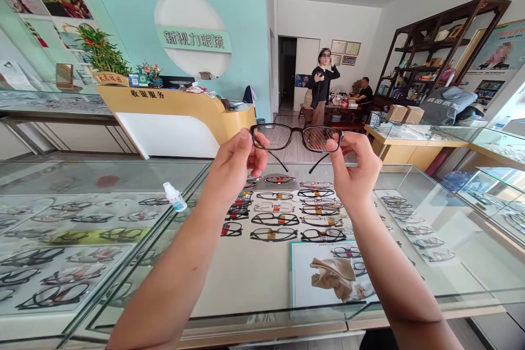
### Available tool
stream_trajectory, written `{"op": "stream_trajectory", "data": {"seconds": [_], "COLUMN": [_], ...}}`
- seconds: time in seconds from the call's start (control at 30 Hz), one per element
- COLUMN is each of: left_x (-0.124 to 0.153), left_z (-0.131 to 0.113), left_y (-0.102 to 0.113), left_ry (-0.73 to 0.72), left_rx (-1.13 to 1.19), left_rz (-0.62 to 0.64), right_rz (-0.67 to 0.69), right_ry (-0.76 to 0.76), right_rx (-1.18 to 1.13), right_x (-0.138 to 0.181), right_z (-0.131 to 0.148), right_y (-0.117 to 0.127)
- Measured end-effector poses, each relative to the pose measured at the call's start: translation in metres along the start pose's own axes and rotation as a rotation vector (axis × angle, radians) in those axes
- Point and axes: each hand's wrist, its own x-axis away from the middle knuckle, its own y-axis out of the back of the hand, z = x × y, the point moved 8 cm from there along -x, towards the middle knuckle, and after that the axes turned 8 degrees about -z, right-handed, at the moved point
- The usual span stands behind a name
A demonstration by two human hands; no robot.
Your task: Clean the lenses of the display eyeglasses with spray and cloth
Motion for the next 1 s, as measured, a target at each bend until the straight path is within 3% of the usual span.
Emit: {"op": "stream_trajectory", "data": {"seconds": [0.2,0.3,0.43,0.73,1.0], "left_x": [-0.006,-0.004,0.005,0.014,0.023], "left_z": [0.006,0.0,-0.008,-0.011,-0.018], "left_y": [0.007,0.013,0.013,0.011,0.013], "left_ry": [-0.108,-0.255,-0.401,-0.495,-0.598], "left_rx": [-0.16,-0.311,-0.326,-0.395,-0.38], "left_rz": [-0.065,-0.195,-0.335,-0.395,-0.504], "right_rz": [0.112,0.159,0.19,0.014,-0.024], "right_ry": [-0.096,-0.126,-0.141,0.028,-0.055], "right_rx": [0.06,0.08,0.104,0.18,0.023], "right_x": [0.002,0.003,0.005,0.002,0.009], "right_z": [-0.011,-0.014,-0.014,-0.004,-0.005], "right_y": [-0.007,-0.01,-0.013,-0.006,-0.007]}}
